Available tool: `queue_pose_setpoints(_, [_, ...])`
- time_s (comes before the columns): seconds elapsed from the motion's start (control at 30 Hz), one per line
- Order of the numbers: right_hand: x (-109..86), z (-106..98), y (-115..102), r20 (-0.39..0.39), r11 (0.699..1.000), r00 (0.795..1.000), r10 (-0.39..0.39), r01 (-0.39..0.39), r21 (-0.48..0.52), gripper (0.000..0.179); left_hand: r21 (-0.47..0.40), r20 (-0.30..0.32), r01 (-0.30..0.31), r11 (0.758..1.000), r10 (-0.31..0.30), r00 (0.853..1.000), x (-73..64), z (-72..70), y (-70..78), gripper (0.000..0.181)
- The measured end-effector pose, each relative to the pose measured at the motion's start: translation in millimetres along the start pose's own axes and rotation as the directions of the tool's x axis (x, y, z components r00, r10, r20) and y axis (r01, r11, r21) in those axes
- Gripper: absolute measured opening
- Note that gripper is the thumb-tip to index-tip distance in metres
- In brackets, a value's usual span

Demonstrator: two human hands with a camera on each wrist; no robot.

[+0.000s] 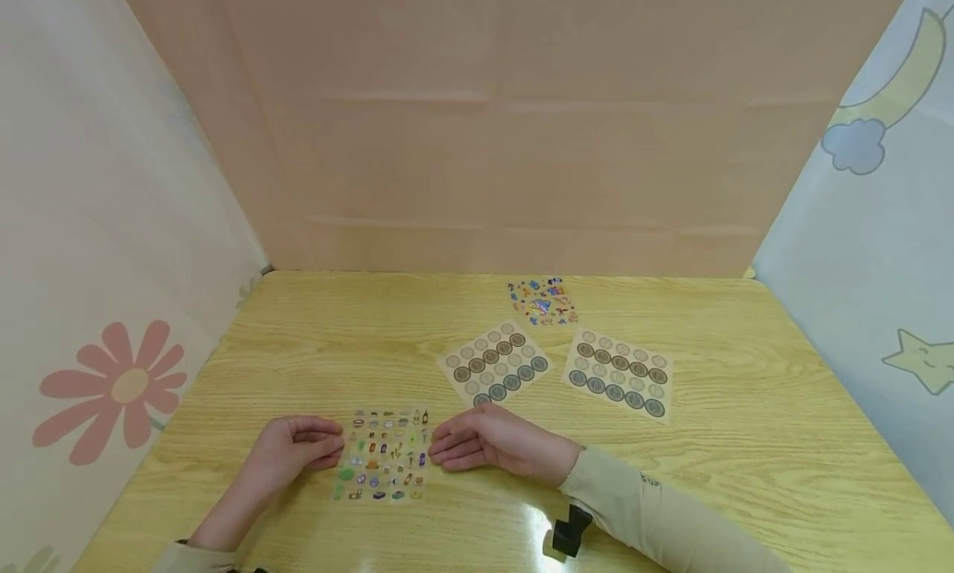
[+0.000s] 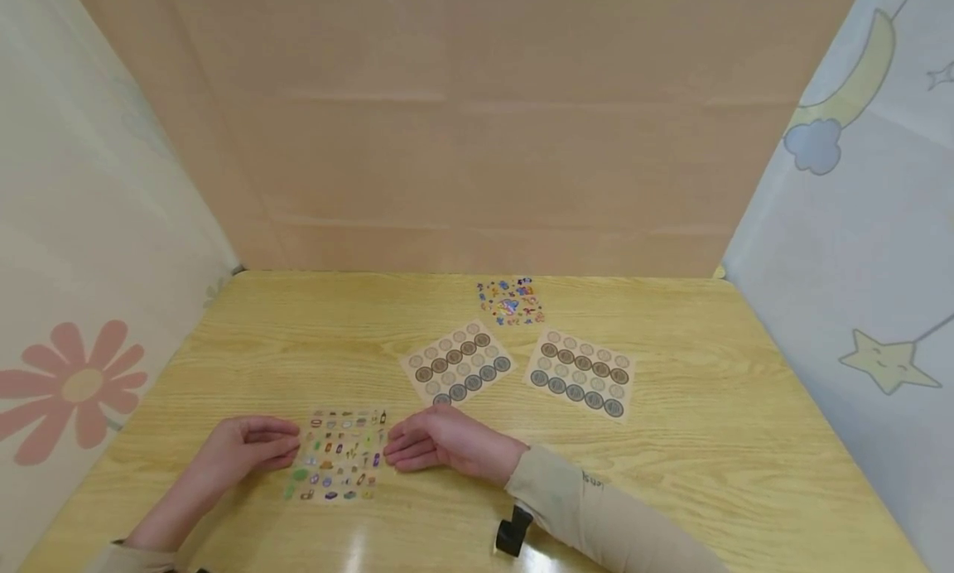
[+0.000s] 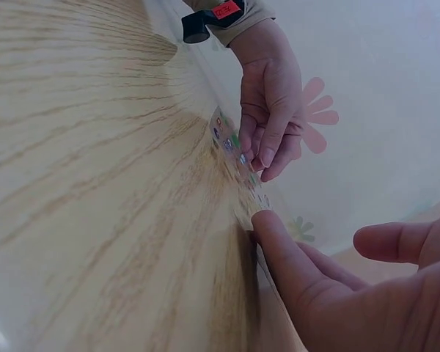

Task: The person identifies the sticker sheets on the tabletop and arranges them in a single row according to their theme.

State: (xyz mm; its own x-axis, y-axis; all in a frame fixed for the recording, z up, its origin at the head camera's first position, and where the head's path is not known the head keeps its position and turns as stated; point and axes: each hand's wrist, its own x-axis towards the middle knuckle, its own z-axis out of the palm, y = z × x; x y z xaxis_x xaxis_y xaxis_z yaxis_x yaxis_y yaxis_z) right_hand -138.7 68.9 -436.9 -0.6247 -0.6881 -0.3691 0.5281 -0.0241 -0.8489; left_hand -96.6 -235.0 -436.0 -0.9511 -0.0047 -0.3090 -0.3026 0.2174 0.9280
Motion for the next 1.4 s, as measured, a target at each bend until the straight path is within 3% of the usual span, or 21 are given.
queue_pose_setpoints(0.3, [-2.8, 1.5, -3.4, -0.009, 1.000, 1.000, 0.004, -0.004, -0.024, 0.036, -0.005, 0.036, -0.026, 1.000, 0.026, 0.999, 0.1, -4.2, -3.6, 0.028])
queue_pose_setpoints(0.57, [-3.4, -2.2, -4.8, -0.015, 0.997, 1.000, -0.011, 0.010, -0.072, 0.035, 0.029, 0.014, -0.030, 0.999, 0.030, 0.999, -1.4, -4.7, 0.1, 0.029])
queue_pose_setpoints(0.8, [-6.1, -14.4, -10.5, -0.026, 0.997, 0.998, -0.058, 0.057, -0.061, 0.035, -0.018, 0.149, -0.099, 0.995, 0.101, 0.984, 2.5, -1.8, 9.5, 0.039])
queue_pose_setpoints(0.93, [-8.7, -23.3, -15.5, -0.040, 0.996, 0.997, -0.073, 0.071, -0.050, 0.038, -0.043, 0.231, -0.107, 0.993, 0.114, 0.966, 7.1, 9.6, 21.7, 0.044])
queue_pose_setpoints(1.13, [-8.7, -38.7, -22.3, -0.099, 0.997, 0.992, -0.072, 0.067, -0.048, 0.041, -0.095, 0.332, -0.095, 0.991, 0.121, 0.935, 18.9, 37.7, 43.0, 0.049])
queue_pose_setpoints(1.4, [-10.3, -56.0, -26.9, -0.117, 0.997, 0.990, -0.074, 0.070, -0.034, 0.046, -0.135, 0.411, -0.076, 0.988, 0.126, 0.903, 35.2, 70.4, 64.9, 0.047])
